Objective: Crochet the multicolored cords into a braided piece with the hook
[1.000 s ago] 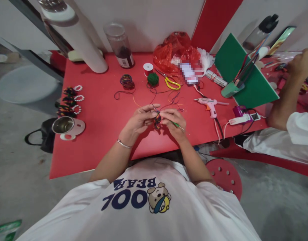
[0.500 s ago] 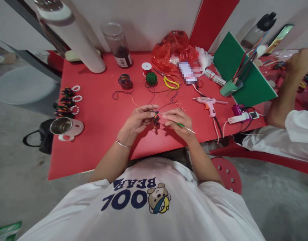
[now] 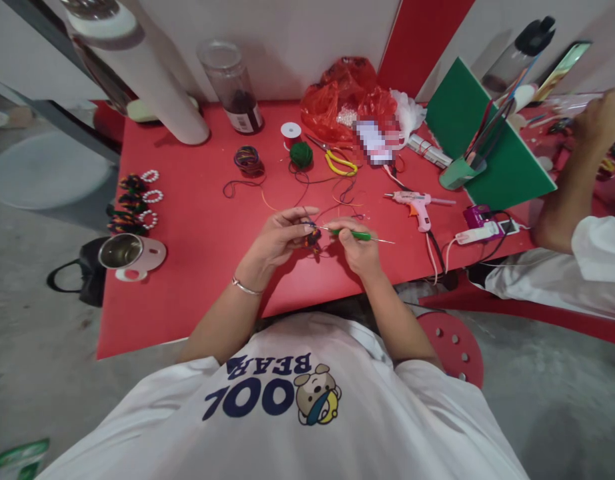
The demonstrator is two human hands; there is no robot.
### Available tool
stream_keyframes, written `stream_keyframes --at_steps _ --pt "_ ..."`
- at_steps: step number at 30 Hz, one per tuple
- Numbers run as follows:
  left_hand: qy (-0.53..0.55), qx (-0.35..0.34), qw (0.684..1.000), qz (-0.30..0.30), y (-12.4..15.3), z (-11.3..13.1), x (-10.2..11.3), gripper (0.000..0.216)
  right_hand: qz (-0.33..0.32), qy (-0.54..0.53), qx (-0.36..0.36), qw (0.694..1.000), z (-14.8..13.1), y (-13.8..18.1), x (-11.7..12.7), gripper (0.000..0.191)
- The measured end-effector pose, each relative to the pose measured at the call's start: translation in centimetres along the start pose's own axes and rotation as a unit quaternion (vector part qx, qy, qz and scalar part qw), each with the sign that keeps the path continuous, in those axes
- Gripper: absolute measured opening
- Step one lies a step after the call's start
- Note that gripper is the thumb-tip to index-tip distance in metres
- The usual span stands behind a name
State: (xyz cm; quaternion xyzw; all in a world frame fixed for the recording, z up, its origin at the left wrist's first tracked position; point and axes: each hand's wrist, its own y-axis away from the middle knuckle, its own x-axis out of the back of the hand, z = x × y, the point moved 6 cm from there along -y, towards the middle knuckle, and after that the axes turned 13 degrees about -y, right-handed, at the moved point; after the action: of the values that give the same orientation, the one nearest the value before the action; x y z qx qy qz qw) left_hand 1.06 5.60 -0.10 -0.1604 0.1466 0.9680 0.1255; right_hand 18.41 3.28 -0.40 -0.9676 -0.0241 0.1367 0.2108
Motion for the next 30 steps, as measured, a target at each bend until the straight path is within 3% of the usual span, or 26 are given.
stream_keyframes --at_steps 3,7,11,16,22,30 --pt "-0.01 -0.04 0.999 0.035 -0.1 -0.2 -0.1 0.046 0.024 0.058 0.032 0.998 0.0 0.5 -1.3 0.029" --pt "-0.03 -0.087 0.991 0.097 0.0 -0.4 -0.2 0.053 0.043 0.203 0.139 0.968 -1.6 0.9 -3.2 0.02" --pt "0.033 -0.046 0.997 0.06 0.0 -0.8 -0.5 0.052 0.038 0.223 0.201 0.953 -1.8 1.1 -3.7 0.023" --pt "0.087 0.027 0.996 -0.015 0.2 -0.6 -0.3 0.048 -0.015 0.193 0.165 0.967 -1.4 0.1 -2.2 0.028" --pt "0.062 0.027 0.998 -0.008 0.4 0.0 0.0 0.048 -0.123 0.178 0.158 0.963 -3.6 -1.1 -1.0 0.025" --pt "0.037 0.021 0.999 -0.023 0.3 0.0 -0.2 0.046 -0.165 0.196 0.171 0.951 -4.8 -1.0 -0.7 0.03"
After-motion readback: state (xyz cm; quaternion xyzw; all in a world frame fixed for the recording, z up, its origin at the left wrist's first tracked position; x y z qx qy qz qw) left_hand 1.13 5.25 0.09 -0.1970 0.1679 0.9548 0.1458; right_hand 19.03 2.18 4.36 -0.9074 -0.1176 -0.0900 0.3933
